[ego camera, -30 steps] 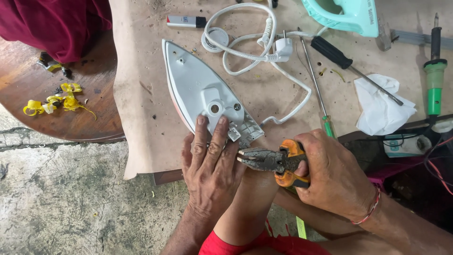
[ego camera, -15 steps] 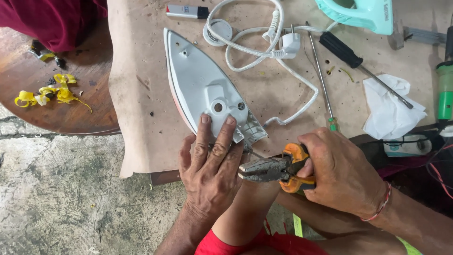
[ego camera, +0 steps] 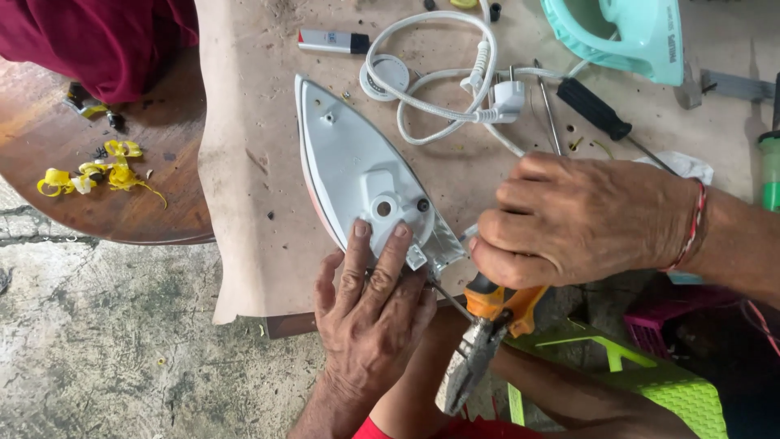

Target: Repairing an electric iron by disassembling it and inspecting internal wiring using a screwdriver and pliers.

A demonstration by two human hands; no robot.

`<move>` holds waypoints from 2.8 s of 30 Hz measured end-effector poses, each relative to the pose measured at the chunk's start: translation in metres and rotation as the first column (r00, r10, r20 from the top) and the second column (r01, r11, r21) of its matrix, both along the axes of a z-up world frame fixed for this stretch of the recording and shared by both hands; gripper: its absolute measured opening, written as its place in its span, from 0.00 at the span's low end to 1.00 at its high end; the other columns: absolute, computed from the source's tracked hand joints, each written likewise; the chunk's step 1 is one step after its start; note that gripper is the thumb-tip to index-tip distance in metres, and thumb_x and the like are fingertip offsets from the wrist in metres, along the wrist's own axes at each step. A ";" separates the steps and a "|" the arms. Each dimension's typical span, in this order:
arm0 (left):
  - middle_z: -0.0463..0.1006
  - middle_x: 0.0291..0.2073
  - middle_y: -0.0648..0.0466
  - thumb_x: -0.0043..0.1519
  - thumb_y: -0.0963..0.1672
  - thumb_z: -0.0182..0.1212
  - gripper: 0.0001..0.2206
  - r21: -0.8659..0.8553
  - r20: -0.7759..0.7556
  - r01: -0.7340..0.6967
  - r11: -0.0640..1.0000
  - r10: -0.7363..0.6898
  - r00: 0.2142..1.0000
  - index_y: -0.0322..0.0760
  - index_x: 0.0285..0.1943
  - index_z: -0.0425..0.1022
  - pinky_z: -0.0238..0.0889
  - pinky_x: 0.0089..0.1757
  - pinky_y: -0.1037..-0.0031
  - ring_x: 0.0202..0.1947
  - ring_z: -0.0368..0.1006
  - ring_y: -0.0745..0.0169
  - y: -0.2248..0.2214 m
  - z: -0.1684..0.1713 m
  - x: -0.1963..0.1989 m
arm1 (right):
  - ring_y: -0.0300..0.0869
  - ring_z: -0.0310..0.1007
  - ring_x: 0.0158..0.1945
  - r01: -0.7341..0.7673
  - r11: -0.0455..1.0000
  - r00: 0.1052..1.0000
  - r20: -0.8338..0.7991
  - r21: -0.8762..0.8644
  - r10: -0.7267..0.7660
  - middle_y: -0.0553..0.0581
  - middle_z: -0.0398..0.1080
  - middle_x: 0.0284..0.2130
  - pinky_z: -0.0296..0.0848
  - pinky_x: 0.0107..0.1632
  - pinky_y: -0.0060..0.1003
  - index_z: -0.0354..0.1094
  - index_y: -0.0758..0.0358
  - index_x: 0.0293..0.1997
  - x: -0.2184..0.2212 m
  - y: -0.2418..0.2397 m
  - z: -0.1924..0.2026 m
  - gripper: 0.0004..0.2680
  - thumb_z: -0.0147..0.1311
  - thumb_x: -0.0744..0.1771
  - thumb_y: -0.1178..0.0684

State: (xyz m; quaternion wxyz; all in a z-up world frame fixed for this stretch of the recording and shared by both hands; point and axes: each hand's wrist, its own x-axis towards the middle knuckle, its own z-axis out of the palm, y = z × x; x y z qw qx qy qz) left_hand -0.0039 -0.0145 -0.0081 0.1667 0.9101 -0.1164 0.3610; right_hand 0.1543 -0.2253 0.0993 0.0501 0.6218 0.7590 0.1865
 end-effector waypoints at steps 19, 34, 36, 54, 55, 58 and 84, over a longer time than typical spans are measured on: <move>0.69 0.68 0.54 0.67 0.48 0.66 0.05 -0.061 -0.043 0.004 0.998 -0.006 0.999 0.49 0.47 0.78 0.59 0.58 0.57 0.70 0.64 0.41 0.002 -0.006 -0.001 | 0.44 0.64 0.34 0.072 0.994 0.970 -0.240 0.083 -0.050 0.57 0.66 0.36 0.68 0.39 0.42 0.60 0.62 0.48 -0.007 -0.038 -0.004 0.07 0.55 0.70 0.56; 0.74 0.64 0.59 0.62 0.49 0.70 0.06 -0.202 -0.060 -0.053 0.978 0.042 0.997 0.52 0.41 0.79 0.62 0.56 0.57 0.68 0.67 0.46 -0.001 -0.009 0.000 | 0.39 0.75 0.34 0.969 0.198 0.018 -0.750 -0.151 -0.661 0.50 0.64 0.30 0.76 0.42 0.35 0.62 0.63 0.58 -0.171 -0.011 -0.046 0.20 0.60 0.60 0.56; 0.75 0.63 0.59 0.62 0.49 0.70 0.06 -0.210 -0.048 -0.051 0.976 0.042 0.998 0.52 0.41 0.78 0.61 0.57 0.58 0.68 0.68 0.46 -0.001 -0.011 -0.002 | 0.38 0.73 0.33 0.974 0.167 -0.005 -0.750 -0.154 -0.661 0.50 0.63 0.30 0.76 0.41 0.35 0.62 0.62 0.58 -0.175 -0.007 -0.051 0.21 0.61 0.60 0.56; 0.77 0.61 0.57 0.66 0.46 0.66 0.05 -0.195 0.009 -0.050 0.980 0.053 0.999 0.48 0.38 0.76 0.60 0.57 0.60 0.65 0.71 0.43 -0.002 -0.002 0.000 | 0.38 0.76 0.35 0.970 0.005 -0.188 -0.762 -0.243 -0.620 0.50 0.65 0.32 0.79 0.36 0.38 0.59 0.58 0.64 -0.187 0.009 -0.063 0.25 0.61 0.59 0.57; 0.77 0.60 0.57 0.65 0.47 0.67 0.05 -0.198 0.018 -0.049 0.979 0.054 0.998 0.48 0.38 0.76 0.60 0.56 0.60 0.65 0.72 0.44 -0.002 -0.002 0.001 | 0.39 0.74 0.33 0.979 0.031 -0.134 -0.757 -0.200 -0.640 0.50 0.64 0.32 0.78 0.36 0.38 0.59 0.61 0.64 -0.187 0.010 -0.063 0.25 0.60 0.59 0.58; 0.78 0.60 0.58 0.64 0.46 0.68 0.05 -0.204 0.025 -0.055 0.977 0.062 0.998 0.48 0.37 0.76 0.60 0.56 0.60 0.64 0.72 0.44 -0.003 -0.003 0.001 | 0.44 0.76 0.33 0.977 0.004 -0.160 -0.740 -0.214 -0.653 0.50 0.67 0.33 0.77 0.35 0.42 0.59 0.61 0.63 -0.186 0.013 -0.059 0.24 0.60 0.60 0.57; 0.76 0.61 0.58 0.63 0.46 0.70 0.06 -0.185 0.003 -0.026 0.982 0.027 1.000 0.45 0.38 0.78 0.59 0.56 0.55 0.67 0.68 0.44 -0.006 -0.004 0.000 | 0.54 0.75 0.45 0.980 0.109 -0.004 -0.560 -0.168 -0.828 0.60 0.65 0.42 0.76 0.38 0.50 0.57 0.64 0.56 -0.174 0.017 -0.048 0.23 0.63 0.59 0.55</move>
